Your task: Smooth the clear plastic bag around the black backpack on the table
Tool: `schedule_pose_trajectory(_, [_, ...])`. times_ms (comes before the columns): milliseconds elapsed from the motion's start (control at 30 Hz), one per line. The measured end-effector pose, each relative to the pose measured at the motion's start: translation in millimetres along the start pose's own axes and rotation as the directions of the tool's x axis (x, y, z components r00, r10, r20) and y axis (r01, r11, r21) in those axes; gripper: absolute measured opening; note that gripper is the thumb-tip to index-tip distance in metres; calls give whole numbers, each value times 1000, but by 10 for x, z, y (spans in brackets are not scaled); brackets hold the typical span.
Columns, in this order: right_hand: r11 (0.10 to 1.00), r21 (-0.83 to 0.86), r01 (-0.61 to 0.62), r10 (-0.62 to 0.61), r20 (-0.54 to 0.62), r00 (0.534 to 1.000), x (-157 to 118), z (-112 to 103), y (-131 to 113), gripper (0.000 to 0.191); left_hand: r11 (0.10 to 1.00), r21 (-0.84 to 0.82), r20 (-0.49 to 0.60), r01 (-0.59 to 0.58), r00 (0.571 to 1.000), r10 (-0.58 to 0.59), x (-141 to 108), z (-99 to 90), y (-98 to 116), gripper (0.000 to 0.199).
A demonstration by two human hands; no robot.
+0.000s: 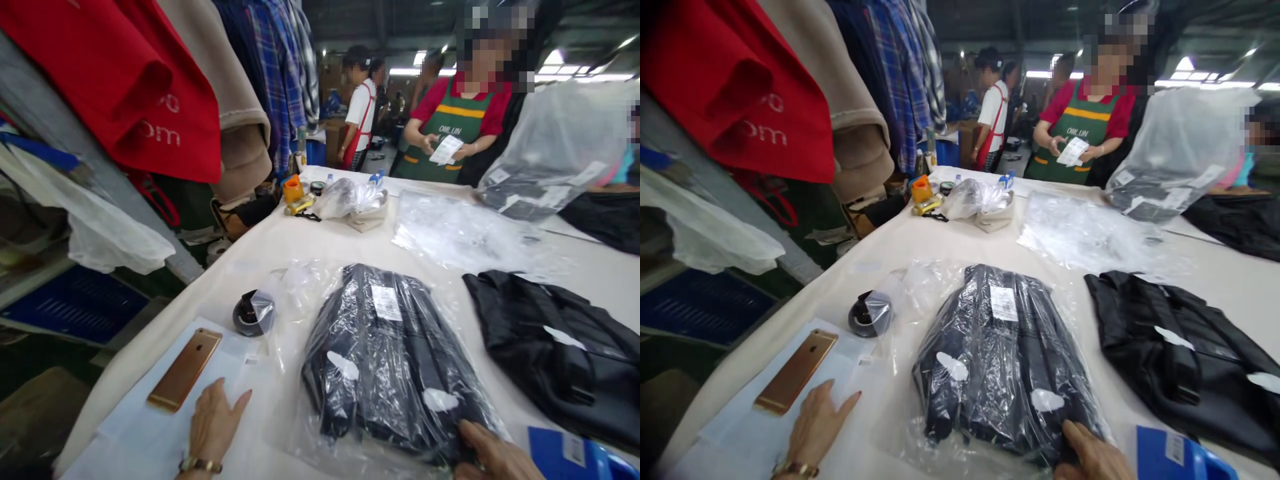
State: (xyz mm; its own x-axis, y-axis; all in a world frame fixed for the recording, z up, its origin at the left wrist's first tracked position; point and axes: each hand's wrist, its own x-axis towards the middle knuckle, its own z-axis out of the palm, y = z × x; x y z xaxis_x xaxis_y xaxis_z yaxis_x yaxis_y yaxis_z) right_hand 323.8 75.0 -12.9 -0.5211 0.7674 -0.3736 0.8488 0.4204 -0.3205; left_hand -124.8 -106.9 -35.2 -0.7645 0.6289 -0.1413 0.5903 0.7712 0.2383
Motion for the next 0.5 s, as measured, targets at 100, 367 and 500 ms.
schedule_pose_trajectory(100, [1000,20,-7,9,-60,998,-28,128,50,27,990,99,245,97,962,-119,30,13,-64,63])
schedule_pose_trajectory(367, [997,-48,-59,55,-82,995,-103,30,-220,23,992,57,410,114,903,-128,151,-2,-49,36])
schedule_pose_trajectory(500, [995,-62,-84,77,-106,991,-133,-46,-351,23,994,21,477,109,873,-105,264,30,-138,30])
